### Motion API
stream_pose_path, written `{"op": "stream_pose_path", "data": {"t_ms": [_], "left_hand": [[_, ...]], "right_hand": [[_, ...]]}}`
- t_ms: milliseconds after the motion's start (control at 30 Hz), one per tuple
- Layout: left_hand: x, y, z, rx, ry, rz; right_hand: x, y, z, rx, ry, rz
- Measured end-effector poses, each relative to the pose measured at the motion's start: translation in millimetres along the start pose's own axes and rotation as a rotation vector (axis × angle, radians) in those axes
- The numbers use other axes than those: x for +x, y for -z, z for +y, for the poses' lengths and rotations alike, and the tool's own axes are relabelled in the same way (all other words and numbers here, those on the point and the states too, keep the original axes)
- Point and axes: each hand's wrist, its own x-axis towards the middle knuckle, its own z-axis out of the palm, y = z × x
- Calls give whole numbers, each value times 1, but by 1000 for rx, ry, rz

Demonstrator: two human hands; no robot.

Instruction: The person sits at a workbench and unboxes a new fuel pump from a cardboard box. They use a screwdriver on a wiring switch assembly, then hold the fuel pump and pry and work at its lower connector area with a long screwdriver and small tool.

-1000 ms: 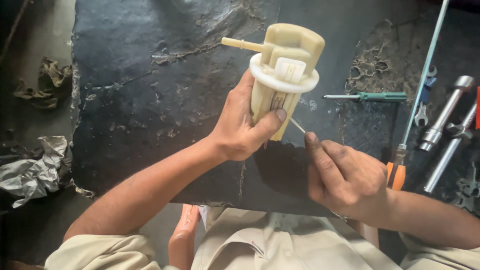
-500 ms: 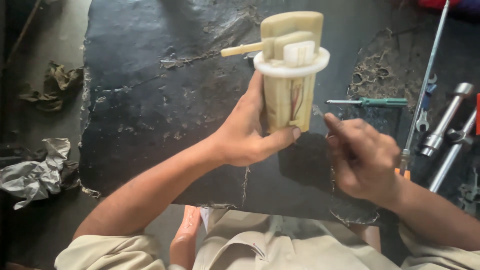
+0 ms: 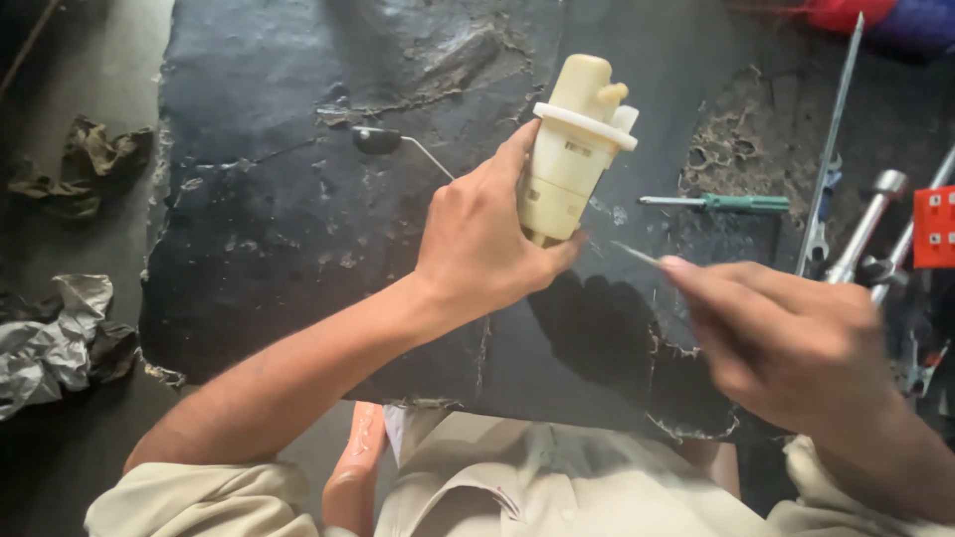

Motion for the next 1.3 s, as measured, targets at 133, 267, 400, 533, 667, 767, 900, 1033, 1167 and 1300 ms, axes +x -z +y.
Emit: {"op": "stream_pose_path", "data": {"t_ms": [133, 267, 400, 533, 667, 767, 900, 1033, 1167, 1300], "left_hand": [[-6, -8, 2, 159, -87, 5], [-9, -12, 0, 265, -82, -40], [-10, -12, -2, 289, -93, -47], [-10, -11, -1, 316, -102, -47], [-9, -13, -1, 314, -132, -34], [-9, -13, 0, 330, -137, -29], [-10, -16, -1, 355, -144, -30], [-11, -21, 0, 402, -162, -3], [-12, -24, 1, 436, -164, 1], [-11, -26, 2, 453, -170, -17]], "right_hand": [[3, -19, 0, 45, 79, -59], [4, -26, 3, 53, 77, -99], [1, -28, 6, 83, 86, -126], [0, -28, 8, 70, 67, -163], [1, -26, 11, 97, 49, -153], [1, -27, 14, 137, 37, -190], [0, -30, 15, 149, 33, -186], [2, -31, 13, 118, 40, -187], [2, -33, 11, 39, 75, -179], [2, -34, 17, 63, 60, -201]]}}
